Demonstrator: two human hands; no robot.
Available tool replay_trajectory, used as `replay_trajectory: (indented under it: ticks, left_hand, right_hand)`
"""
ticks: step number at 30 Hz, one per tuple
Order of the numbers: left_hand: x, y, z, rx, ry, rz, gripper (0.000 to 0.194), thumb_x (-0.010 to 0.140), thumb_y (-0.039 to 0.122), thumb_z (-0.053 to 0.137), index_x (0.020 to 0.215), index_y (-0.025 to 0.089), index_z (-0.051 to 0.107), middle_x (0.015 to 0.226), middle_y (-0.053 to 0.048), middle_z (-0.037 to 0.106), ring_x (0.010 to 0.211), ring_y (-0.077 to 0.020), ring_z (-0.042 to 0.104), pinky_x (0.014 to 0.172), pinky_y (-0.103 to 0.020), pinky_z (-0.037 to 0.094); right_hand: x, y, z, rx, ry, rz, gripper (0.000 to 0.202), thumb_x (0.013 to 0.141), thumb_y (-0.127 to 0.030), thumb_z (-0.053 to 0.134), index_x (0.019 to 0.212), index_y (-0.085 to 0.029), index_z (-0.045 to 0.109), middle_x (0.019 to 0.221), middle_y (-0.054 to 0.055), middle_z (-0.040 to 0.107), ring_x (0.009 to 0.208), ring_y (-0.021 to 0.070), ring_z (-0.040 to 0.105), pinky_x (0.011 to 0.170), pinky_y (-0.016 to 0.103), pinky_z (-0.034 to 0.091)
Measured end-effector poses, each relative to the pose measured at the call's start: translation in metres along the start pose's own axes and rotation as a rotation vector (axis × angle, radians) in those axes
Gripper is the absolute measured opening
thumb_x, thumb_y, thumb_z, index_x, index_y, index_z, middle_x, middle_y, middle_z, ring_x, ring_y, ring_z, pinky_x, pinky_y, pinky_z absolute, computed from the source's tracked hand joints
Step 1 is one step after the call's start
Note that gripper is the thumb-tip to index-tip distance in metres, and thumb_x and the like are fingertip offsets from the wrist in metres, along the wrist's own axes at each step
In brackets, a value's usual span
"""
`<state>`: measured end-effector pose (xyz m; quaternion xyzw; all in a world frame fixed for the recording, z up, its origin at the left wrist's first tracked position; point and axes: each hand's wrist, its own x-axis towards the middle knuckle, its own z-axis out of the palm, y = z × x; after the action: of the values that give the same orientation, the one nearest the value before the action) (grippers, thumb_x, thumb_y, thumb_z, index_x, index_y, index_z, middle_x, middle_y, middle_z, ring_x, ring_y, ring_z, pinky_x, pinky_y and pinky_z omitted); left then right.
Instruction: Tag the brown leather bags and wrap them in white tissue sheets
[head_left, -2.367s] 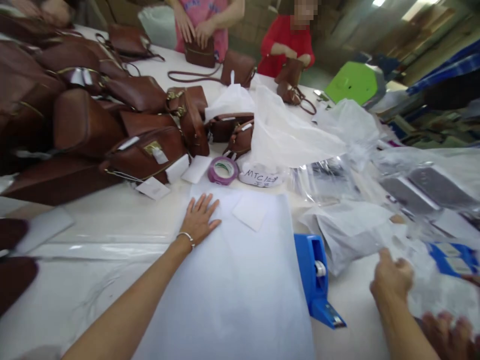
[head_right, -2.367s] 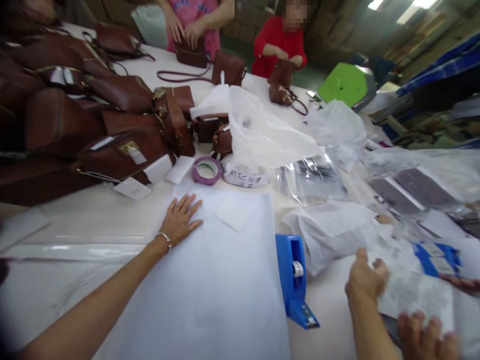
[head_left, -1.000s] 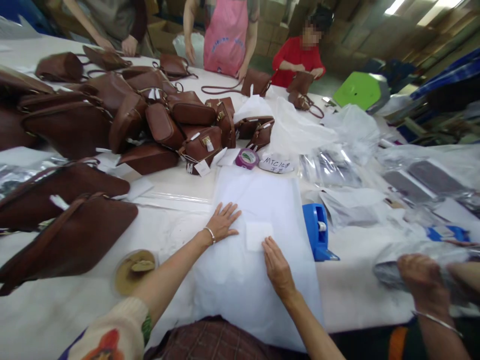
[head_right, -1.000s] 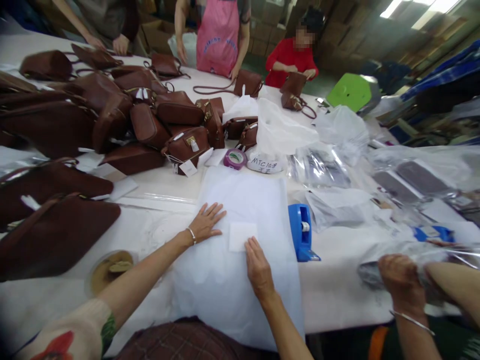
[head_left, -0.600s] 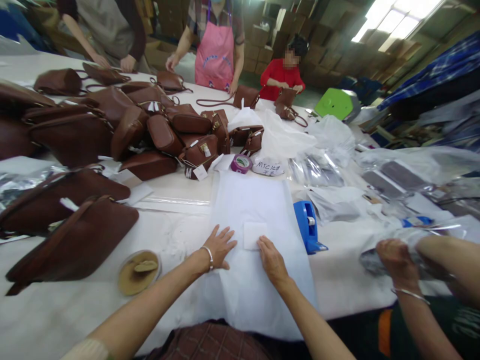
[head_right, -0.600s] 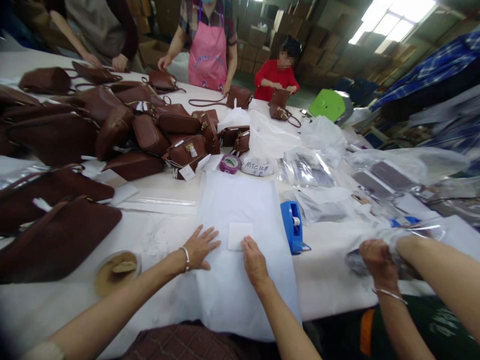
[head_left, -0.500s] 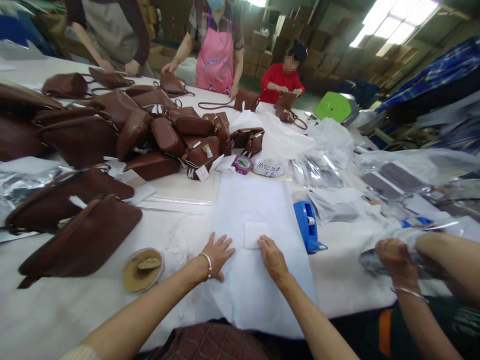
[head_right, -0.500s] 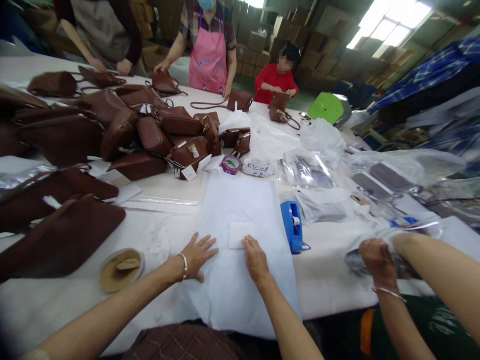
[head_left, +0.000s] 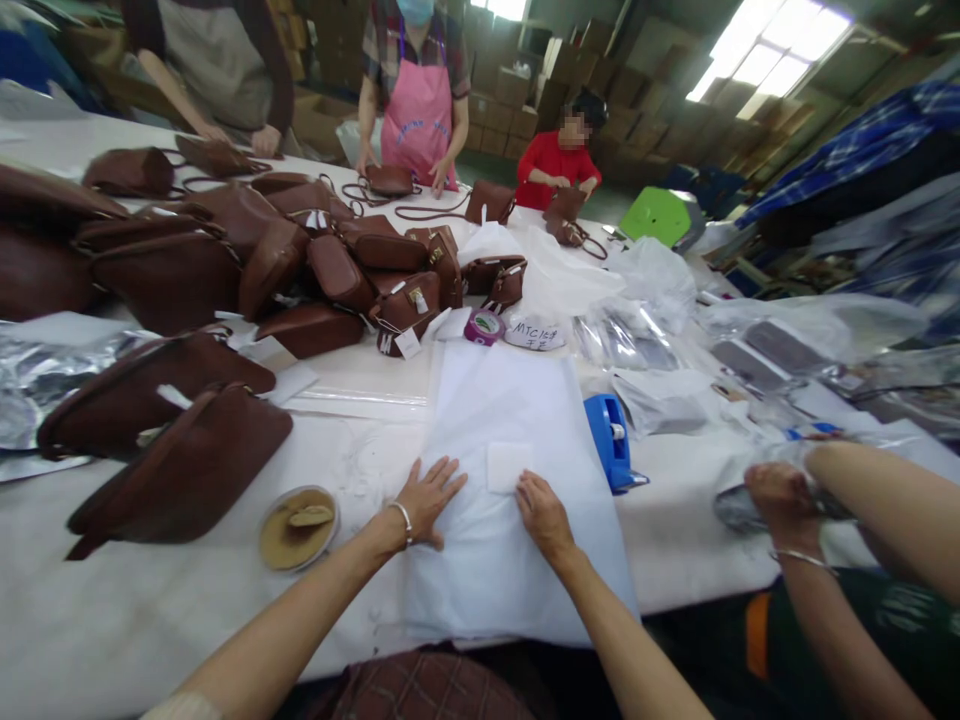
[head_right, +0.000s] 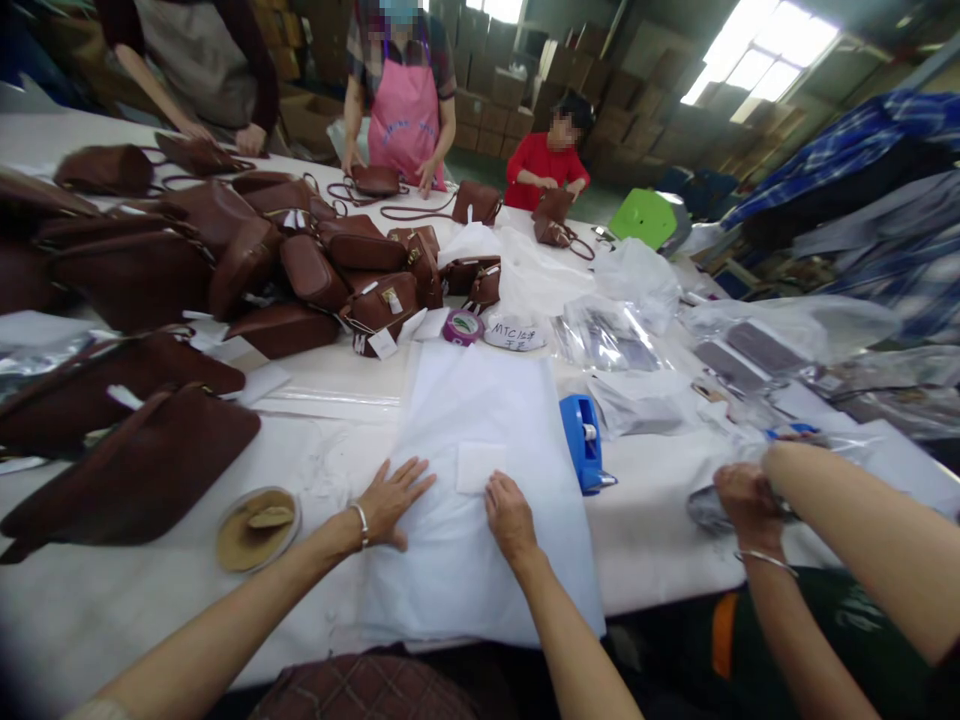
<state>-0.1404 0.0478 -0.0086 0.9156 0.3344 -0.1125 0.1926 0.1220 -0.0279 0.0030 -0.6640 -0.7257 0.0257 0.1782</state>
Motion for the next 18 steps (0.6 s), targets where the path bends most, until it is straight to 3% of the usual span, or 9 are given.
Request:
replay_trajectory:
  ticks: [4,7,9,11,16,18]
  left_hand:
    - [-0.005,0.003,0.005,0.019,0.012,-0.016,0.120,0.056,0.056,0.083,0.152,0.027,0.017,0.160,-0.016,0.009,0.146,-0.0396,0.006,0.109,-0.072,0.009]
    - [-0.004,0.002,0.006,0.016,0.007,-0.007,0.119,0.057,0.055,0.082,0.152,0.026,0.017,0.160,-0.015,0.008,0.147,-0.0391,0.005,0.108,-0.073,0.009]
    - [-0.002,0.002,0.003,0.001,0.002,0.001,0.118,0.058,0.055,0.082,0.152,0.026,0.017,0.160,-0.016,0.008,0.147,-0.0390,0.006,0.108,-0.073,0.008]
    - [-0.003,0.004,-0.001,-0.013,0.000,-0.002,0.116,0.059,0.054,0.082,0.152,0.025,0.018,0.160,-0.016,0.009,0.146,-0.0397,0.007,0.108,-0.073,0.007]
    - [-0.039,0.024,-0.004,-0.073,0.053,0.084,0.113,0.059,0.048,0.084,0.151,0.021,0.024,0.159,-0.018,0.013,0.146,-0.0395,0.010,0.111,-0.071,0.007]
    - [-0.063,0.033,0.005,-0.127,0.082,0.180,0.099,0.069,0.045,0.077,0.150,0.023,0.025,0.159,-0.014,0.017,0.146,-0.0361,0.015,0.113,-0.068,0.012]
  right_hand:
    - [0.022,-0.005,-0.015,-0.051,-0.047,0.045,0.020,0.091,-0.030,0.055,0.079,-0.020,0.067,0.084,0.007,0.071,0.092,0.0221,0.064,0.090,0.038,0.046]
    - [0.043,-0.011,-0.014,-0.071,-0.030,0.019,0.025,0.094,-0.032,0.050,0.106,-0.019,0.067,0.115,0.011,0.068,0.119,0.0247,0.055,0.103,0.042,0.037]
    - [0.051,-0.014,-0.002,-0.109,-0.027,-0.051,0.040,0.095,-0.035,0.047,0.131,-0.018,0.054,0.141,0.011,0.052,0.138,0.0268,0.036,0.112,0.047,0.027]
    - [0.050,-0.015,0.014,-0.143,-0.055,-0.140,0.051,0.095,-0.040,0.045,0.142,-0.019,0.042,0.150,0.010,0.040,0.143,0.0285,0.026,0.115,0.053,0.020]
    - [0.027,-0.011,0.047,-0.131,-0.030,-0.230,0.058,0.095,-0.045,0.040,0.147,-0.019,0.036,0.151,0.013,0.037,0.142,0.0329,0.029,0.111,0.061,0.023]
    - [0.022,-0.006,0.054,-0.107,0.032,-0.283,0.059,0.095,-0.046,0.037,0.147,-0.018,0.036,0.151,0.014,0.037,0.142,0.0355,0.026,0.110,0.064,0.023]
